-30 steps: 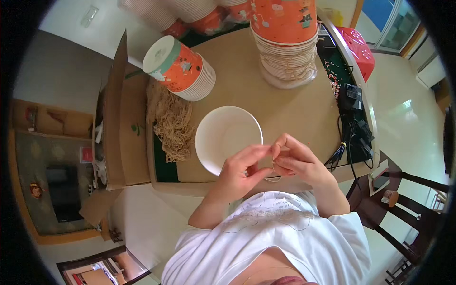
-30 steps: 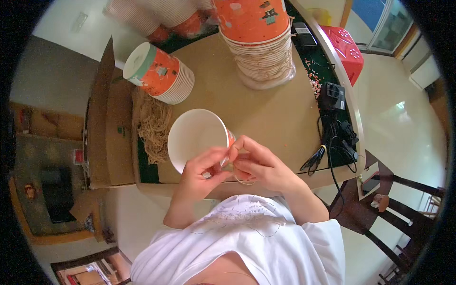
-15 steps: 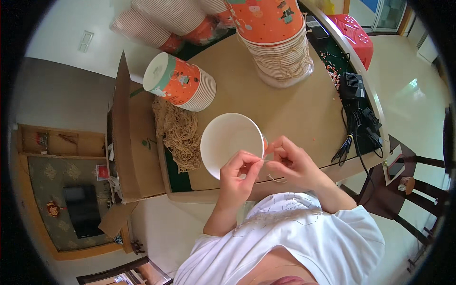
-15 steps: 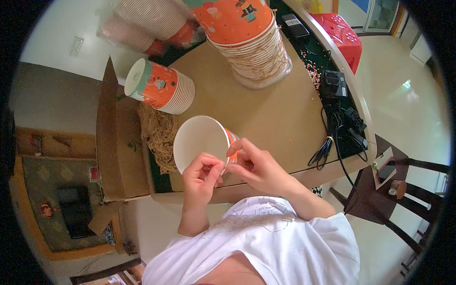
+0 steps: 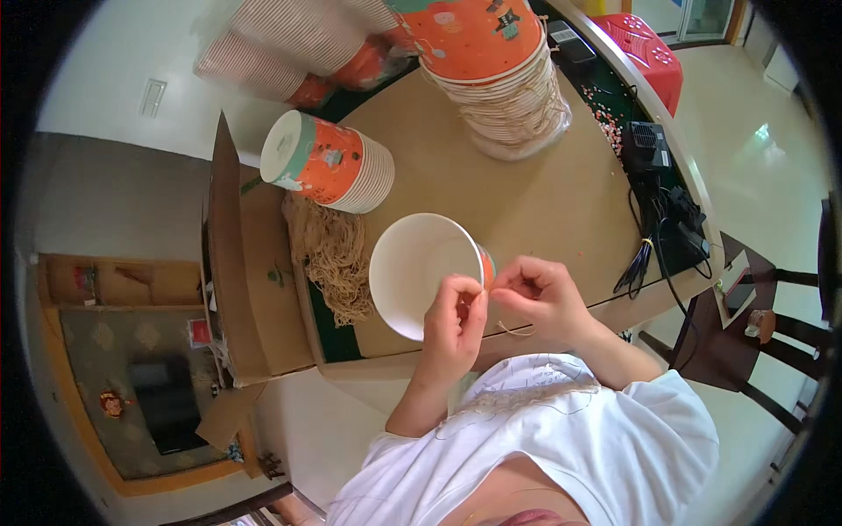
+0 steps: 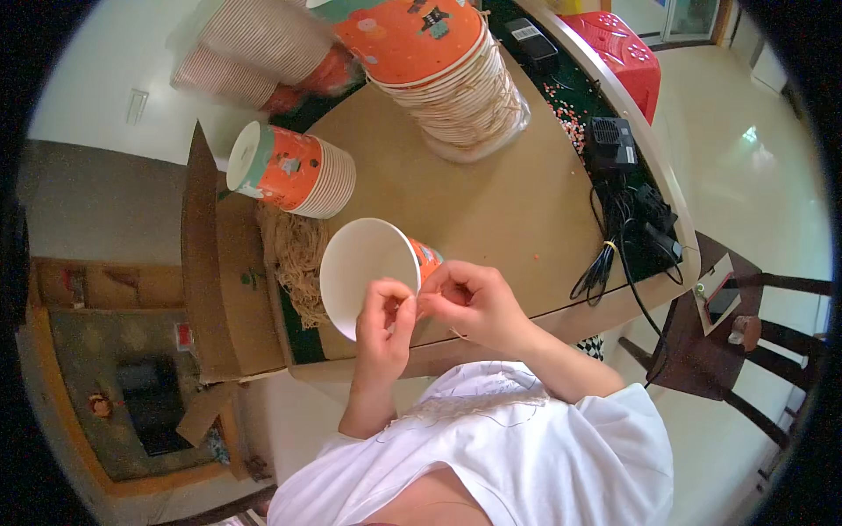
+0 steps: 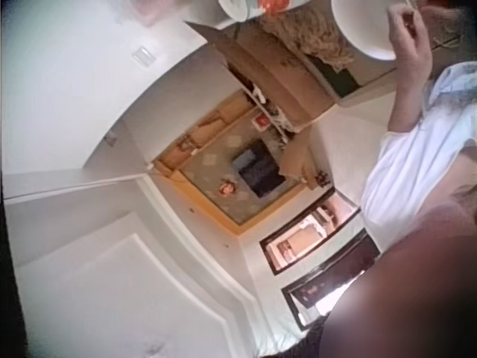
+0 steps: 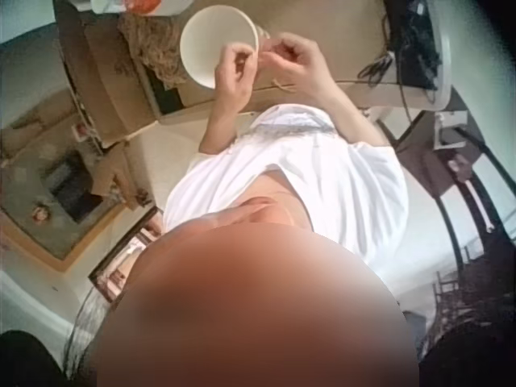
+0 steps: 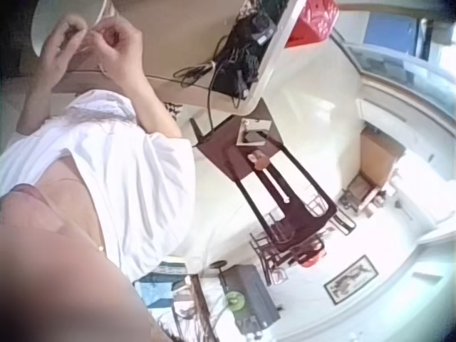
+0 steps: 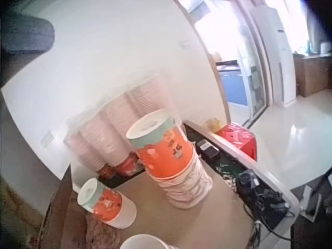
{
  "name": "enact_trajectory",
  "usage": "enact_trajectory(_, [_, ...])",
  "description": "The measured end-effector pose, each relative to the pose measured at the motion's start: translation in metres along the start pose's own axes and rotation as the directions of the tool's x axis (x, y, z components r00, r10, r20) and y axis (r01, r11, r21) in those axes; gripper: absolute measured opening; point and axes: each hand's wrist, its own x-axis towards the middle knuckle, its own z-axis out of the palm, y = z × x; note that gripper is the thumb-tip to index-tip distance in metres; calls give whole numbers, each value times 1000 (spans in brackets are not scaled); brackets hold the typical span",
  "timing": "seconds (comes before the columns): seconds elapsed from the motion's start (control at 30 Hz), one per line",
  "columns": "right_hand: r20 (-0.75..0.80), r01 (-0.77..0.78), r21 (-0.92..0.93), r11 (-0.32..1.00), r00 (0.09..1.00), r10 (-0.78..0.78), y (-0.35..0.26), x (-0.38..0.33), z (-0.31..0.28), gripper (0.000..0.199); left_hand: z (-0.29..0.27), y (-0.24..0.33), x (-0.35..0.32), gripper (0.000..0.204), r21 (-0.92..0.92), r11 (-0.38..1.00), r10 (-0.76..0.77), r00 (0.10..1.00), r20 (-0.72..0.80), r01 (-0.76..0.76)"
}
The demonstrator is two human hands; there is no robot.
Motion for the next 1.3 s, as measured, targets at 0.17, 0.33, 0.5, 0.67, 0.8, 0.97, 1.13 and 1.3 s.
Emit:
enact_trajectory(0.17, [-192,119,2,993,975,-116,27,14,-9,8,-2,-7,13,38,542,820,216,976,8,-186])
enact_trajectory(0.33, [-214,262,-144,954,933,-289,35,26,4,10,-15,-10,10,33,273,936,-239,970,39,220])
enact_trajectory(0.5, [-200,357,-221,908,895,-400,35,28,19,9,-22,-1,10,30,277,934,-241,970,21,226])
enact_trajectory(0.67, [-220,399,-219,890,869,-443,36,26,21,11,-21,-6,9,39,239,963,-148,987,64,129])
enact_trajectory(0.8, [-204,376,-269,886,877,-434,33,23,22,8,-22,-7,9,38,249,961,-143,987,70,122])
enact_trajectory(0.97, [-185,403,-379,833,849,-495,29,22,21,10,-20,-1,10,29,192,977,-120,987,109,98])
enact_trajectory(1.13, [-186,425,-453,784,815,-549,29,24,19,14,-20,-7,12,21,225,973,-69,992,102,44])
enact_trajectory(1.3, [-144,447,-510,735,798,-585,33,24,17,14,-18,-8,16,15,357,932,-97,993,60,69])
